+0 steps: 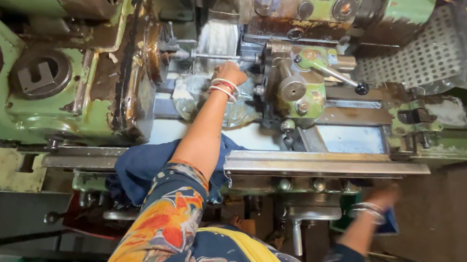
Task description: The person operates a metal turning machine, repeatedly inserting cylindrical metal rods into the chuck, tightening the chuck, and running the machine to machine the rods. After each cycle, the person removes the machined rod and places it into a green tray.
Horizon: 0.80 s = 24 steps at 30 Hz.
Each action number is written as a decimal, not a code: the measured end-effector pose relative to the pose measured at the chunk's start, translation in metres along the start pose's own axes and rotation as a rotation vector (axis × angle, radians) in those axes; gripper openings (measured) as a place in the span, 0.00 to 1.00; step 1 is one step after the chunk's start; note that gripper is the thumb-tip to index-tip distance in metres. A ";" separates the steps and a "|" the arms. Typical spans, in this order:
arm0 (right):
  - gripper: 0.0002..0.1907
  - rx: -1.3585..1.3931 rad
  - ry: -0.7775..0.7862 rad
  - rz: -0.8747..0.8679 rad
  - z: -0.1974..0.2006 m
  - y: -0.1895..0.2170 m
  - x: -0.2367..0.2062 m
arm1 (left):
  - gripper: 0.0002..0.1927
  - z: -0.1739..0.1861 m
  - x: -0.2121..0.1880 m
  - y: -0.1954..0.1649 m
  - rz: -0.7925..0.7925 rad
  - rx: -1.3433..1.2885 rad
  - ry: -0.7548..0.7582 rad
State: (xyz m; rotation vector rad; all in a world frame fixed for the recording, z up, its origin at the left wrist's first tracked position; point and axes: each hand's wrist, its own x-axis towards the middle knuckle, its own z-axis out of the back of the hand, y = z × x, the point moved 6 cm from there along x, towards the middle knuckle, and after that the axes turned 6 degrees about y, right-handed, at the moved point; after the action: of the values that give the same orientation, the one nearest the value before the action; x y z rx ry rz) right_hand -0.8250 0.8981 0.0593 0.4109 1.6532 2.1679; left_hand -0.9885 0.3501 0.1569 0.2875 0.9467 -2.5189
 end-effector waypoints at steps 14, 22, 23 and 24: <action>0.25 -0.698 0.581 -0.012 -0.049 -0.032 -0.205 | 0.16 0.209 -0.322 0.273 -0.730 -0.702 -0.808; 0.15 -0.363 1.285 0.156 -0.265 -0.039 -0.462 | 0.13 0.111 -0.461 0.500 -0.084 -0.352 -0.989; 0.15 -0.335 1.313 0.138 -0.289 -0.030 -0.490 | 0.18 0.083 -0.462 0.504 -0.234 -0.784 -0.835; 0.14 -0.178 1.457 -0.045 -0.314 -0.025 -0.520 | 0.17 0.067 -0.474 0.508 -0.021 -0.400 -0.749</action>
State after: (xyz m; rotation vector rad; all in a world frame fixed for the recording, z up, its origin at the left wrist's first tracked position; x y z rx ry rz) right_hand -0.5036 0.3935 -0.0478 -1.5901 1.8562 2.6272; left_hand -0.3362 0.1158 0.0728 -0.7345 1.0718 -2.0945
